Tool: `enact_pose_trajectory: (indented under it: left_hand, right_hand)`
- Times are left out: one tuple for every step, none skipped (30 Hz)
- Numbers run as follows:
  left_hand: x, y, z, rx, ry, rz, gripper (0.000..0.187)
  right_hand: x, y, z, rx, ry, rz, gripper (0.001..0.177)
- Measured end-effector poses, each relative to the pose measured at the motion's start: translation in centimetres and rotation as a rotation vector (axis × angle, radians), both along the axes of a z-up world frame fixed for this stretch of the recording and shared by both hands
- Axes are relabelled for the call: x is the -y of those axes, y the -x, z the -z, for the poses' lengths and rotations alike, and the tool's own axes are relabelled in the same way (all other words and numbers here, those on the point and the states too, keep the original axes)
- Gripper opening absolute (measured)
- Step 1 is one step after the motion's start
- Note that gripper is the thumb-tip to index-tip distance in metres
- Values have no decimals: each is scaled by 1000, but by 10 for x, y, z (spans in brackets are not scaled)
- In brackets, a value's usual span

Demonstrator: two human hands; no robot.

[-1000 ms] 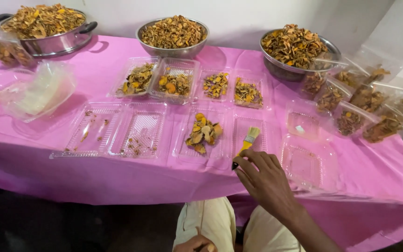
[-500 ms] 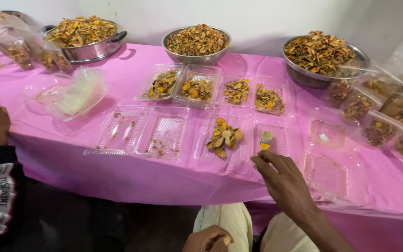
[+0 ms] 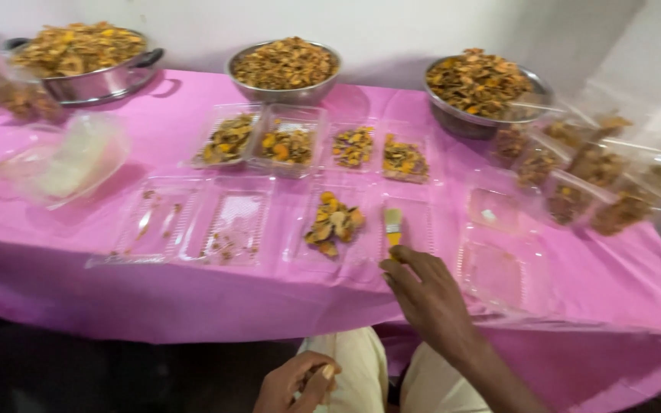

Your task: Sorting and packaging dried herbs into plastic containers using hands and a brush.

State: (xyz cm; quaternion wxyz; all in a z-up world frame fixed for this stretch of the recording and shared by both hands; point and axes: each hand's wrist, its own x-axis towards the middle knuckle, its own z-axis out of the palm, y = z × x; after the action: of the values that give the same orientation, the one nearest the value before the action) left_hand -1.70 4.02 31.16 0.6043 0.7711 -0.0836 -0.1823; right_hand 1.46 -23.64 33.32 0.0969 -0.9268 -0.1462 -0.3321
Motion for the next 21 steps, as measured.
enact_pose_trajectory:
  left_hand:
    - [3, 1, -5, 0, 2, 15, 25]
    - [5, 1, -9, -48, -7, 12, 24]
    - [3, 3, -14, -97, -22, -7, 24]
    - [3, 2, -18, -96, -26, -6, 24]
    - [1, 1, -22, -32, 31, 13, 26]
    - [0, 0, -26, 33, 87, 31, 28]
    - [1, -1, -32, 31, 81, 27, 28]
    - [3, -2, -37, 86, 116, 13, 26]
    - [4, -4, -43, 142, 148, -1, 24]
    - [10, -6, -51, 140, 140, -5, 24]
    - [16, -8, -59, 275, 169, 5, 22]
    - [22, -11, -66, 409, 196, 15, 21]
    - [25, -14, -72, 405, 187, 17, 21]
    - [29, -17, -78, 465, 188, 66, 21]
    - [34, -22, -84, 527, 194, 116, 21]
    - [37, -28, -85, 524, 189, 117, 21]
    - [39, -35, -86, 522, 162, 104, 18]
    - [40, -43, -88, 521, 135, 90, 17]
    - [38, -51, -87, 519, 129, 85, 17]
    - [36, -59, -87, 608, 87, 40, 15]
    - [35, -68, -88, 697, 46, 1, 14]
  right_hand:
    - [3, 2, 0, 0, 2, 15, 28]
    - [5, 4, 1, 36, 19, 19, 31]
    - [3, 3, 3, 71, 30, 9, 36]
    - [4, 6, 2, 71, 26, 10, 36]
    - [4, 8, 2, 103, 17, 1, 36]
    - [3, 9, 1, 134, 8, -7, 36]
    - [3, 9, 4, 132, 2, -10, 36]
    - [2, 8, 7, 84, 18, 12, 38]
    - [1, 8, 10, 37, 33, 34, 41]
    - [2, 9, 8, 35, 26, 29, 41]
    - [1, 10, 6, 52, 44, 40, 43]
    - [2, 10, 5, 68, 63, 52, 45]
    - [-1, 18, -2, 64, 53, 52, 45]
    - [-3, 26, -9, -7, 36, 85, 50]
    - [-4, 32, -18, -76, 24, 118, 56]
    - [-3, 45, -18, -79, 19, 118, 56]
    - [-2, 55, -19, -35, -37, 48, 59]
    - [-2, 66, -21, 10, -92, -23, 64]
    - [-11, 81, -20, 8, -97, -29, 64]
    - [-20, 97, -20, -324, -641, 66, 56]
    - [-29, 113, -20, -659, -1181, 171, 50]
